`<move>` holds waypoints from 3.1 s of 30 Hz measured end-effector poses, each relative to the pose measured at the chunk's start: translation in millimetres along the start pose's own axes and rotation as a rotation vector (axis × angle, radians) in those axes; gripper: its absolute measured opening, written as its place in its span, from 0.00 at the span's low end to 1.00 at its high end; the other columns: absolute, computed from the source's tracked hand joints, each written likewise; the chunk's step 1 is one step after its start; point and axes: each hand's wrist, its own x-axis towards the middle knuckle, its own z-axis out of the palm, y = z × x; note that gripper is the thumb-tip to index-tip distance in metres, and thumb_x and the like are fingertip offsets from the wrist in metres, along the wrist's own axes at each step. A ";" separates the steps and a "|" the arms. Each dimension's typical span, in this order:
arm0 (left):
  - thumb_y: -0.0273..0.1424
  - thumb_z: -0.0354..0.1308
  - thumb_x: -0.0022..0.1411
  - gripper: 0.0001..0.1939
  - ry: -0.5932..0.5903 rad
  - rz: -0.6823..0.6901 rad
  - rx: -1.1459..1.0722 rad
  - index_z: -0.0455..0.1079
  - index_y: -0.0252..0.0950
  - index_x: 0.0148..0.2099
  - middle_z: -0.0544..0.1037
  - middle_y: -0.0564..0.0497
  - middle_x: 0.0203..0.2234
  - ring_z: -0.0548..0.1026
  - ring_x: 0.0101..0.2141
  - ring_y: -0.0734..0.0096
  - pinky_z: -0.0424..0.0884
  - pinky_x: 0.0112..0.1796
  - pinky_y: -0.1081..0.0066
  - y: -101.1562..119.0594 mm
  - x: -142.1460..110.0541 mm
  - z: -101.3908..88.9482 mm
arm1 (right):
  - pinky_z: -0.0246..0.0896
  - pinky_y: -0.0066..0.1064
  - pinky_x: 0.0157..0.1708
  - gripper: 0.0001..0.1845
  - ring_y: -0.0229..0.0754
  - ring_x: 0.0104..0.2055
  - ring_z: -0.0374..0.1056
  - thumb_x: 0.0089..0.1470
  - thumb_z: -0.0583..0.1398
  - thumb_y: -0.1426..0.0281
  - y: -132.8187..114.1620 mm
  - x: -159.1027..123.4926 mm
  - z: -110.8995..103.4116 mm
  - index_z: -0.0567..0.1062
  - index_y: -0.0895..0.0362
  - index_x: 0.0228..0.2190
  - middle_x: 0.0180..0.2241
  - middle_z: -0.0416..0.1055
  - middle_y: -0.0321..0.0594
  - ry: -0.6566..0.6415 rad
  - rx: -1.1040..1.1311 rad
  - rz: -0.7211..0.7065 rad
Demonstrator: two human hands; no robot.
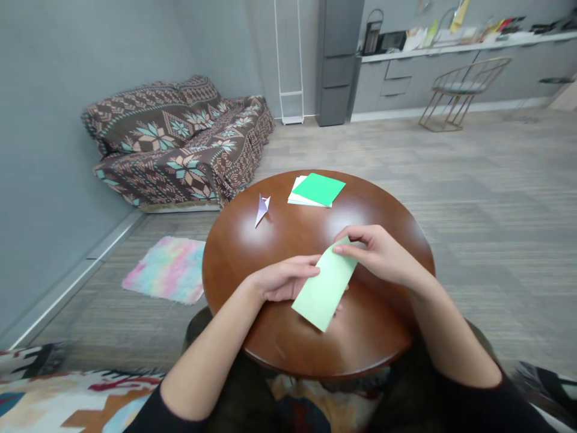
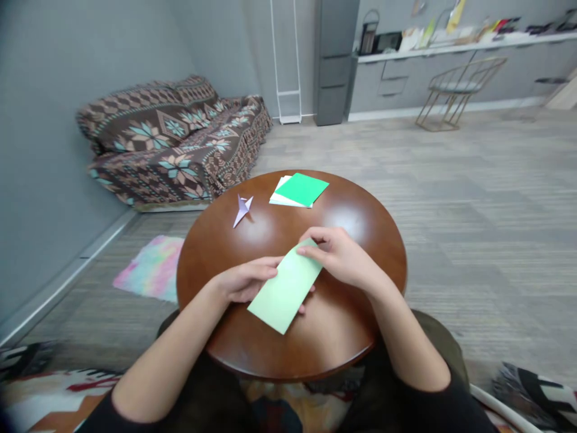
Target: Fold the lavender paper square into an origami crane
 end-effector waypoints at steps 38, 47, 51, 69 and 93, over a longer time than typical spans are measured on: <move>0.28 0.69 0.52 0.23 0.650 0.477 0.046 0.71 0.34 0.51 0.82 0.44 0.43 0.81 0.39 0.58 0.74 0.39 0.65 -10.3 25.8 -13.2 | 0.69 0.32 0.28 0.14 0.40 0.26 0.70 0.54 0.67 0.58 18.0 -0.5 39.8 0.75 0.55 0.30 0.26 0.74 0.37 0.232 0.328 0.145; 0.32 0.72 0.54 0.23 0.592 0.502 0.000 0.77 0.34 0.52 0.84 0.41 0.44 0.82 0.44 0.53 0.76 0.49 0.57 -12.0 24.6 -15.5 | 0.68 0.29 0.26 0.13 0.38 0.26 0.69 0.46 0.68 0.66 34.1 -10.8 4.7 0.69 0.55 0.23 0.24 0.73 0.34 0.330 0.486 0.316; 0.34 0.73 0.55 0.23 0.503 0.484 0.039 0.77 0.33 0.51 0.84 0.39 0.45 0.82 0.46 0.53 0.76 0.49 0.60 -13.2 23.2 -13.9 | 0.74 0.35 0.38 0.18 0.49 0.41 0.78 0.48 0.71 0.62 32.8 -11.9 5.4 0.79 0.56 0.40 0.41 0.82 0.43 0.287 0.483 0.287; 0.43 0.54 0.72 0.22 0.388 0.333 -0.273 0.70 0.33 0.59 0.81 0.37 0.50 0.80 0.51 0.48 0.73 0.55 0.44 -4.5 21.5 -17.2 | 0.72 0.43 0.56 0.18 0.53 0.56 0.76 0.63 0.59 0.72 40.3 -15.1 9.9 0.83 0.52 0.50 0.54 0.79 0.41 0.463 -0.160 -0.286; 0.33 0.74 0.52 0.20 0.567 0.473 0.103 0.81 0.29 0.47 0.85 0.40 0.41 0.82 0.38 0.62 0.77 0.44 0.65 -12.5 24.3 -15.4 | 0.75 0.39 0.42 0.28 0.49 0.39 0.80 0.60 0.63 0.51 26.5 -15.1 29.6 0.80 0.59 0.51 0.42 0.82 0.52 0.024 0.593 0.371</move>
